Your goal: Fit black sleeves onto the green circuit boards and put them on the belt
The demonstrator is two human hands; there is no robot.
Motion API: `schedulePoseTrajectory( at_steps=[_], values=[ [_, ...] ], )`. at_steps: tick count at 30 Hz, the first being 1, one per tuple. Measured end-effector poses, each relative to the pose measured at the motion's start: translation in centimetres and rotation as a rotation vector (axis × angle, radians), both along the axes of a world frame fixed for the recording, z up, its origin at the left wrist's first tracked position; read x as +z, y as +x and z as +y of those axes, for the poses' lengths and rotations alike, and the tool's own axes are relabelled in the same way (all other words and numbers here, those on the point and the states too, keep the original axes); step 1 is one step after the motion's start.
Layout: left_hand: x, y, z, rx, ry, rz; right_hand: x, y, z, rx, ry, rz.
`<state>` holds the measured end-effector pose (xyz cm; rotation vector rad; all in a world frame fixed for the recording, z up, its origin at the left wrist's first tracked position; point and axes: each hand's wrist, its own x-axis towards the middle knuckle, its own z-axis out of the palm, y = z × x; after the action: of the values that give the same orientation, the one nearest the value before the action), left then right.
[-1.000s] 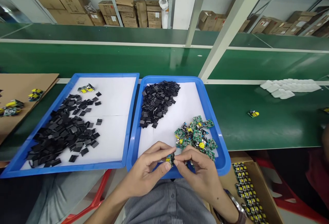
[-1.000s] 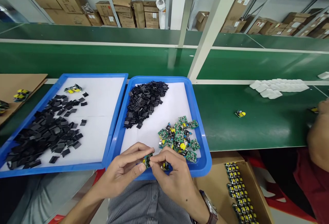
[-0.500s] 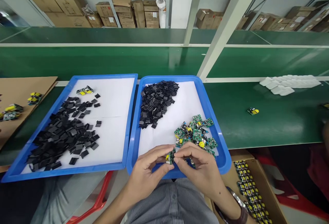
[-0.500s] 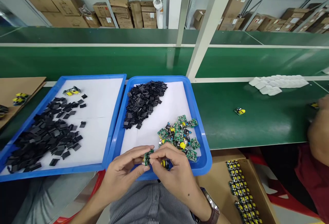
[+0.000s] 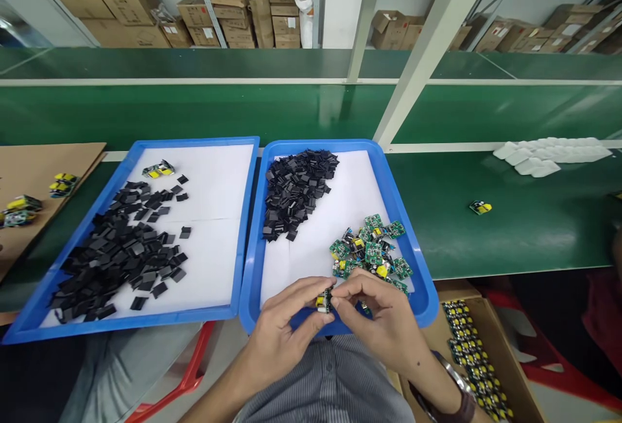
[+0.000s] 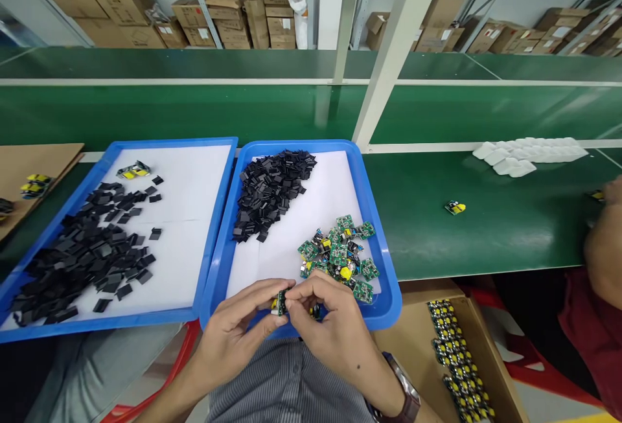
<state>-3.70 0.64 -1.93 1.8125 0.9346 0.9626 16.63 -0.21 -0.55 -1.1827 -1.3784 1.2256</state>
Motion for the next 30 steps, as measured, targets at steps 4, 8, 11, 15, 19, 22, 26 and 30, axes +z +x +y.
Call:
schedulePoseTrajectory(
  at_steps=[4, 8, 11, 15, 19, 22, 26, 30],
  values=[
    [-0.2, 0.1, 0.0, 0.021, 0.015, -0.003, 0.0, -0.1, 0.2, -0.021, -0.027, 0.061],
    [-0.1, 0.1, 0.0, 0.047, 0.01, -0.016, 0.0, -0.2, 0.4, 0.013, -0.068, 0.164],
    [0.2, 0.2, 0.0, 0.054, 0.019, -0.006, 0.1, 0.1, 0.5, 0.03, -0.123, 0.223],
    [0.5, 0.4, -0.1, 0.059, 0.049, -0.012, 0.2, 0.4, 0.5, 0.069, -0.227, 0.317],
    [0.3, 0.3, -0.1, 0.062, 0.056, -0.01, -0.1, 0.1, 0.4, 0.032, -0.163, 0.255],
    [0.3, 0.1, -0.1, 0.066, 0.023, -0.02, -0.4, -0.4, 0.0, -0.065, -0.007, 0.099],
    [0.4, 0.1, 0.0, 0.053, 0.015, -0.032, -0.3, -0.4, -0.5, -0.089, 0.158, 0.0],
    [0.5, 0.1, 0.2, 0.047, 0.025, -0.02, -0.1, 0.0, -0.9, -0.022, 0.256, -0.089]
  ],
)
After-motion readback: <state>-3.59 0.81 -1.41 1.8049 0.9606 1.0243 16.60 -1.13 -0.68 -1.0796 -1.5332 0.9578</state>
